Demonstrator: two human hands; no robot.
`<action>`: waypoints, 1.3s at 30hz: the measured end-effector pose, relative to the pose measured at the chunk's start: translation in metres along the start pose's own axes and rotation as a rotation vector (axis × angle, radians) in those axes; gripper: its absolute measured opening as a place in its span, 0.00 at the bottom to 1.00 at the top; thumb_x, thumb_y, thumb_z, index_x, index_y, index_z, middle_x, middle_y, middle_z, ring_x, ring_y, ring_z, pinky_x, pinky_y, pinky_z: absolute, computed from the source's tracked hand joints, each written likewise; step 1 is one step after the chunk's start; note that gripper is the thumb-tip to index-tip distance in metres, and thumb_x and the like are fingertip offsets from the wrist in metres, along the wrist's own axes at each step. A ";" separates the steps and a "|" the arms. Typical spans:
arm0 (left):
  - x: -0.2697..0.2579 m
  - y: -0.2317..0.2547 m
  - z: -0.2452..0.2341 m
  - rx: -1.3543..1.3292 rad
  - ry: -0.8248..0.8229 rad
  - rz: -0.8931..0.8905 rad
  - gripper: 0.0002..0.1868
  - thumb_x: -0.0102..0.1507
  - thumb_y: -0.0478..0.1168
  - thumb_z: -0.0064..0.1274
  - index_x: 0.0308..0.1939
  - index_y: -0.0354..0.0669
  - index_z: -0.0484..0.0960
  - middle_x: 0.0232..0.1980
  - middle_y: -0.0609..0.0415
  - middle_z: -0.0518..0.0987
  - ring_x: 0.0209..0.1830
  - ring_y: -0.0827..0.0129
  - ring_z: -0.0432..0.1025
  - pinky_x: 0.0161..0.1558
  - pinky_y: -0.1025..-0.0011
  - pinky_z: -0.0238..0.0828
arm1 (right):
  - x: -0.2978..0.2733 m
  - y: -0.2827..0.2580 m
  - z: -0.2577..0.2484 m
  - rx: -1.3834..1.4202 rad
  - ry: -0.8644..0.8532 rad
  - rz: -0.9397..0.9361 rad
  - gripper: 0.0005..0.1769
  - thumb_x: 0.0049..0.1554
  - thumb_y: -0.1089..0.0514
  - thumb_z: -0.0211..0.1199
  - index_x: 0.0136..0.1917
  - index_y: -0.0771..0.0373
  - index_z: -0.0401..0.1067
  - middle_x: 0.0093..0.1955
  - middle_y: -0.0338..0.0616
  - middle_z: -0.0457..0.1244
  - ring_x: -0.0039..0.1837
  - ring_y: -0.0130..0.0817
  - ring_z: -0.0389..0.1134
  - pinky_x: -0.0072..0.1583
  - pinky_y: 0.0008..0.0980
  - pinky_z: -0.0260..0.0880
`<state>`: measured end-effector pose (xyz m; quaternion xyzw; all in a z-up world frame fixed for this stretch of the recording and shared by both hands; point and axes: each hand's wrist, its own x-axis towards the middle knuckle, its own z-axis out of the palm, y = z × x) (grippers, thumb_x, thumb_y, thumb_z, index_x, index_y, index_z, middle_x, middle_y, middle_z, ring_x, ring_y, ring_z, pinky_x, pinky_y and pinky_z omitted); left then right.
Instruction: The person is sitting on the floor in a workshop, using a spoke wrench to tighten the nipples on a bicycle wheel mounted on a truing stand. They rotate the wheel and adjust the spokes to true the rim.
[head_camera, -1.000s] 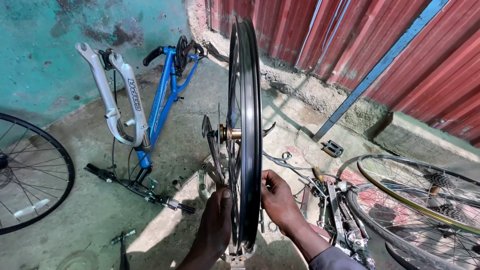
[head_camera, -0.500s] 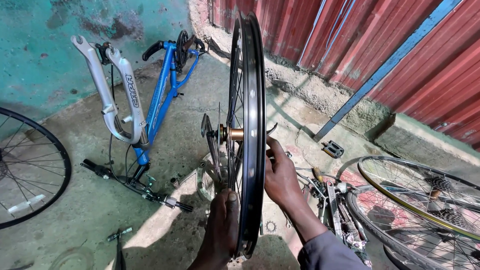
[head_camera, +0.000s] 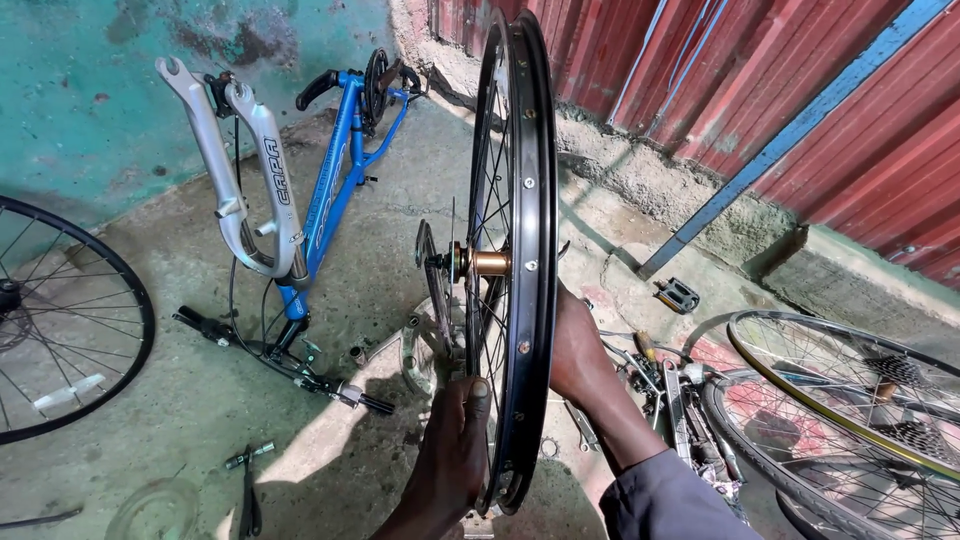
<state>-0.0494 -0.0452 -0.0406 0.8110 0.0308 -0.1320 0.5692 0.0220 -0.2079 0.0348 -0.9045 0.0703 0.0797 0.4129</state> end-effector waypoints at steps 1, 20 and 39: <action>0.000 0.000 0.000 -0.002 0.001 -0.003 0.29 0.69 0.60 0.29 0.61 0.46 0.73 0.54 0.50 0.77 0.51 0.63 0.75 0.53 0.62 0.71 | -0.003 0.003 0.001 -0.001 -0.003 0.000 0.19 0.56 0.56 0.56 0.59 0.63 0.63 0.57 0.52 0.62 0.59 0.45 0.64 0.60 0.46 0.68; 0.018 0.004 -0.007 -0.071 -0.039 -0.166 0.30 0.70 0.60 0.28 0.60 0.46 0.73 0.49 0.54 0.74 0.49 0.68 0.70 0.51 0.65 0.66 | -0.050 0.024 0.004 0.155 -0.086 0.260 0.10 0.61 0.57 0.59 0.54 0.57 0.76 0.51 0.44 0.73 0.49 0.34 0.76 0.55 0.34 0.82; 0.012 0.015 -0.024 -0.025 -0.201 -0.173 0.36 0.67 0.68 0.32 0.60 0.43 0.74 0.49 0.54 0.80 0.44 0.69 0.76 0.48 0.65 0.74 | -0.049 0.043 0.022 0.437 -0.085 0.337 0.18 0.60 0.53 0.56 0.52 0.69 0.78 0.42 0.55 0.68 0.49 0.44 0.69 0.52 0.42 0.64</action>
